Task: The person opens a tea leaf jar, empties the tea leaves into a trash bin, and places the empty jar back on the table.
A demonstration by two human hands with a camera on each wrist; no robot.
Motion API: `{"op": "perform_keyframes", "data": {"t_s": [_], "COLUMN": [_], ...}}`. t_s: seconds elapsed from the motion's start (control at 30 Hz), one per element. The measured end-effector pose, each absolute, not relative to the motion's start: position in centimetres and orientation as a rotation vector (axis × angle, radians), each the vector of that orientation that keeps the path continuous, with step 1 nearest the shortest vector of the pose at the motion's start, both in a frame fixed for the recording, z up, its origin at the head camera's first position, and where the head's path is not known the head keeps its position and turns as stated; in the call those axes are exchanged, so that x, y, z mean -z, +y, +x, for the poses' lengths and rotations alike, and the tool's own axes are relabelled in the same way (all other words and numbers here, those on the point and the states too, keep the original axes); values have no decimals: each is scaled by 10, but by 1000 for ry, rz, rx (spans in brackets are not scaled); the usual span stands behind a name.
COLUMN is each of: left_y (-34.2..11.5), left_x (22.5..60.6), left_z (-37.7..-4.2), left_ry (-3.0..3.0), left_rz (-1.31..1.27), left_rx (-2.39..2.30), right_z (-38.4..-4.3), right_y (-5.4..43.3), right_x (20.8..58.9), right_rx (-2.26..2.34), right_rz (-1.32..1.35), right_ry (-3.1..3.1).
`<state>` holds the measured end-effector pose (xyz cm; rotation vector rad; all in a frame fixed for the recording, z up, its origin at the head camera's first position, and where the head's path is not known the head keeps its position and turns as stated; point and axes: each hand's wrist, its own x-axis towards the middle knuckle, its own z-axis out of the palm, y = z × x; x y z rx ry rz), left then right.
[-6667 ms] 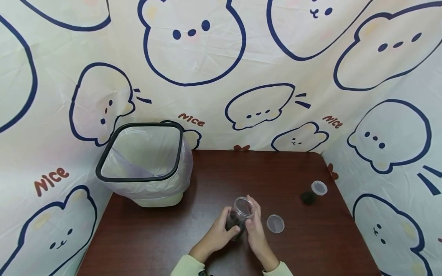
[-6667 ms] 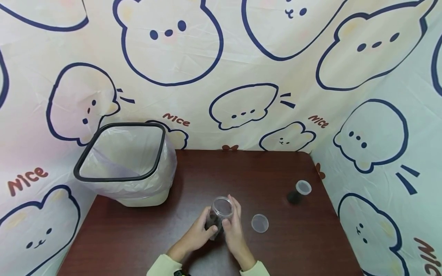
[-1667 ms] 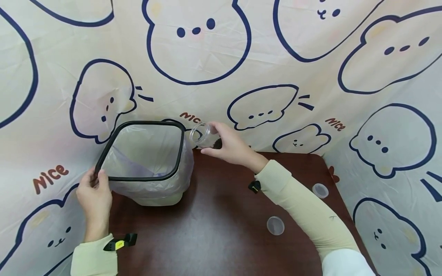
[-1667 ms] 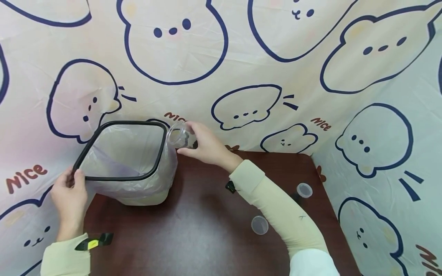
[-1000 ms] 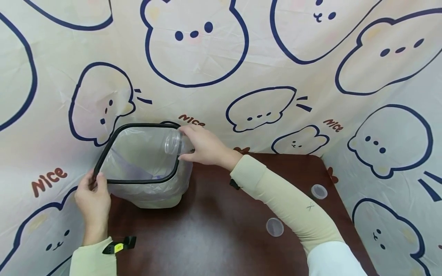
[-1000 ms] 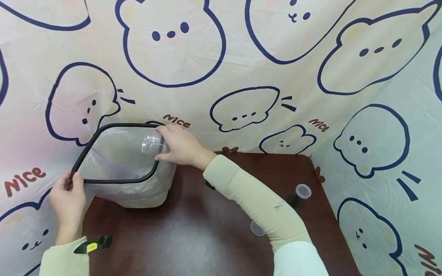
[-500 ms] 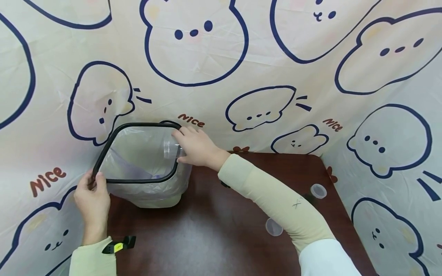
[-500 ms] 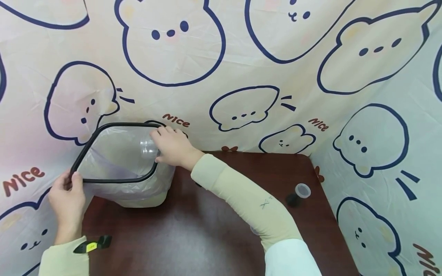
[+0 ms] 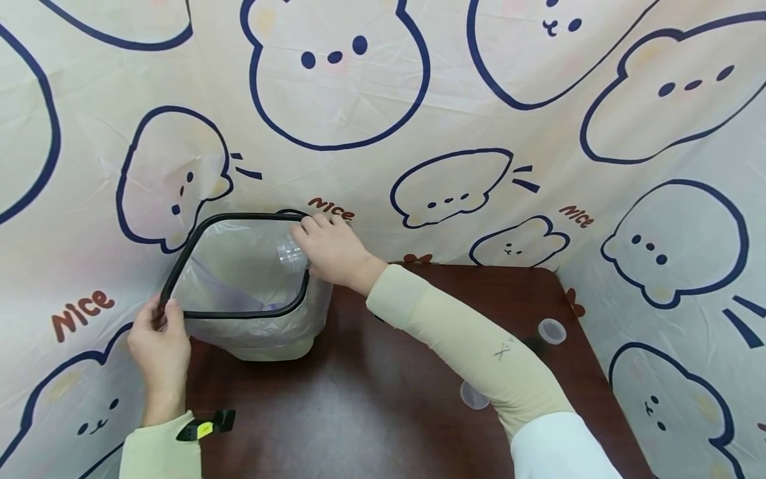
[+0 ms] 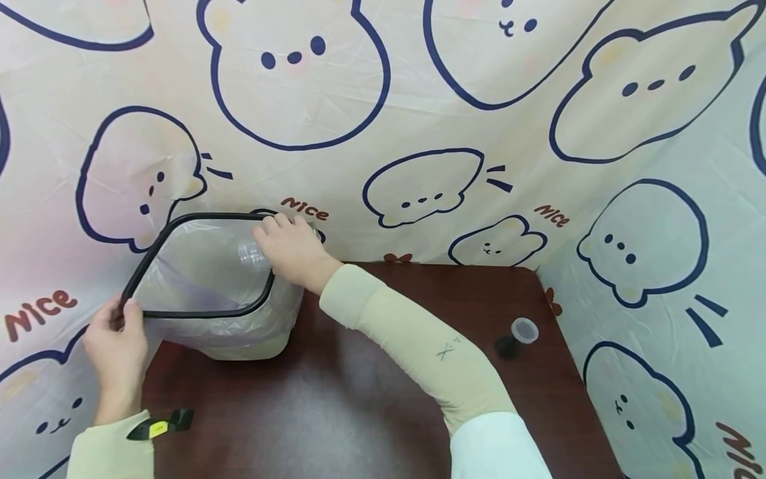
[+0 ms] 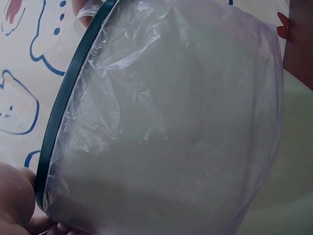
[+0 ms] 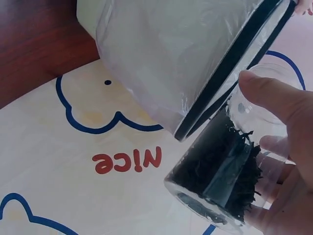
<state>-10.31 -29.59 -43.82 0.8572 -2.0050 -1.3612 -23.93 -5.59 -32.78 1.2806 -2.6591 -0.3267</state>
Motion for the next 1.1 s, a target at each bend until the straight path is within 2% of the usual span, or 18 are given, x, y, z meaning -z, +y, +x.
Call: {"op": "perform_keyframes", "data": {"t_s": [1.1], "left_y": [-295], "left_x": [439], "left_z": [-103], "left_ry": [-2004], "left_rz": [861], "left_rx": [1363], "right_z": [-236], "right_y": [-66], "right_x": [335], "right_rx": [697], "right_rz": [1273], "right_ry": [-2438]}}
